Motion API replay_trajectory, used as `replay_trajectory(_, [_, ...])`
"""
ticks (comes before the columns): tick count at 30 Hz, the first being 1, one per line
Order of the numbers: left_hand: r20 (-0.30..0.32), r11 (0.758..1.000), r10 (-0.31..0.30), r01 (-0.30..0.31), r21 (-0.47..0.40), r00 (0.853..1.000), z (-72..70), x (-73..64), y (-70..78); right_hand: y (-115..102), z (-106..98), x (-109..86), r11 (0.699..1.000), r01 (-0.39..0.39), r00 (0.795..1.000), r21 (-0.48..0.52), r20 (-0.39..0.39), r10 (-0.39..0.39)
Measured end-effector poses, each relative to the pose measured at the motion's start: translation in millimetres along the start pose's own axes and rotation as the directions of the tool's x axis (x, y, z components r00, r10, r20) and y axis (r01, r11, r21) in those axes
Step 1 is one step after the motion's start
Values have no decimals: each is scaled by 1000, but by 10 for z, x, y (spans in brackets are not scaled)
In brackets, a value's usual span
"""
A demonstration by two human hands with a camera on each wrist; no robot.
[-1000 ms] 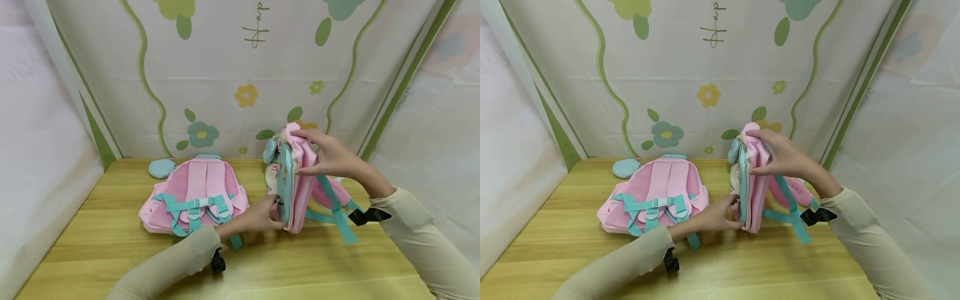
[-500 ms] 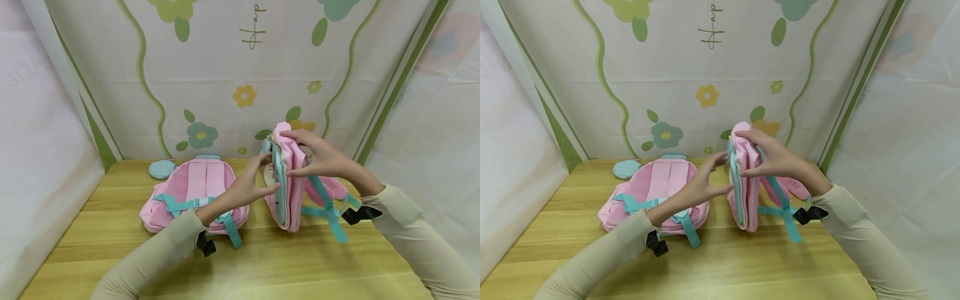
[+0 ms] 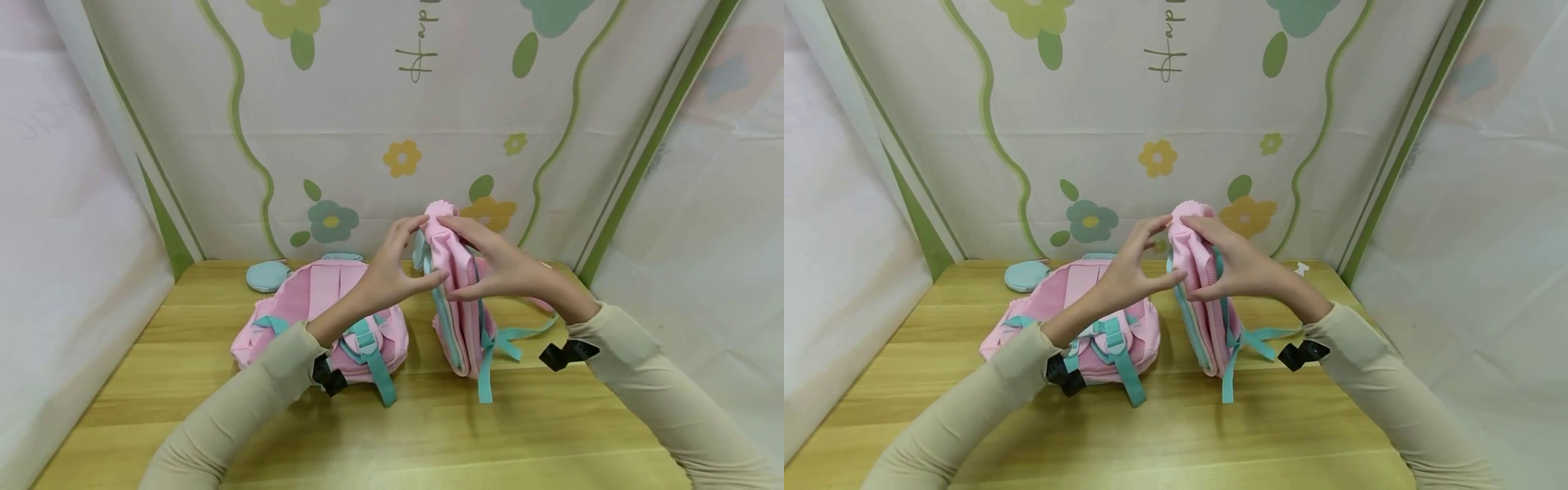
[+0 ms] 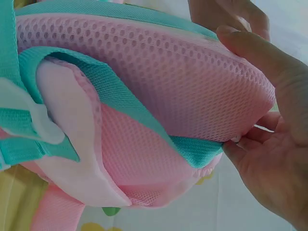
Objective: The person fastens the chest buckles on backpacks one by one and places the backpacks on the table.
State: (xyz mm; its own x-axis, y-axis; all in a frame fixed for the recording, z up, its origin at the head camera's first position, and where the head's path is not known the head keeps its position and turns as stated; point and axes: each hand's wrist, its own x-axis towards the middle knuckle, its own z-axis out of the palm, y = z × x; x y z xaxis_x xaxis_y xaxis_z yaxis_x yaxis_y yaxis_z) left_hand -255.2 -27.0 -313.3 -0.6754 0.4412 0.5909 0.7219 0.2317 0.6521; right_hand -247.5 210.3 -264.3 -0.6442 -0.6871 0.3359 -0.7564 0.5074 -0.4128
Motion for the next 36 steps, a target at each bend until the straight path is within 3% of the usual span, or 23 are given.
replay_trajectory(10, [-22, 999, -15, 16, 44, 1000, -149, -19, -90, 24, 146, 74, 997, 1, 996, 79, 91, -8])
replay_trajectory(20, [-11, 998, -21, 22, 63, 1000, -317, -100, -188, 8, 161, 26, 994, -107, 983, 21, 153, 102])
replay_trajectory(36, [-38, 994, -109, 110, 19, 993, -580, -279, -325, 205, 35, -239, 972, -210, 973, -110, 72, 219])
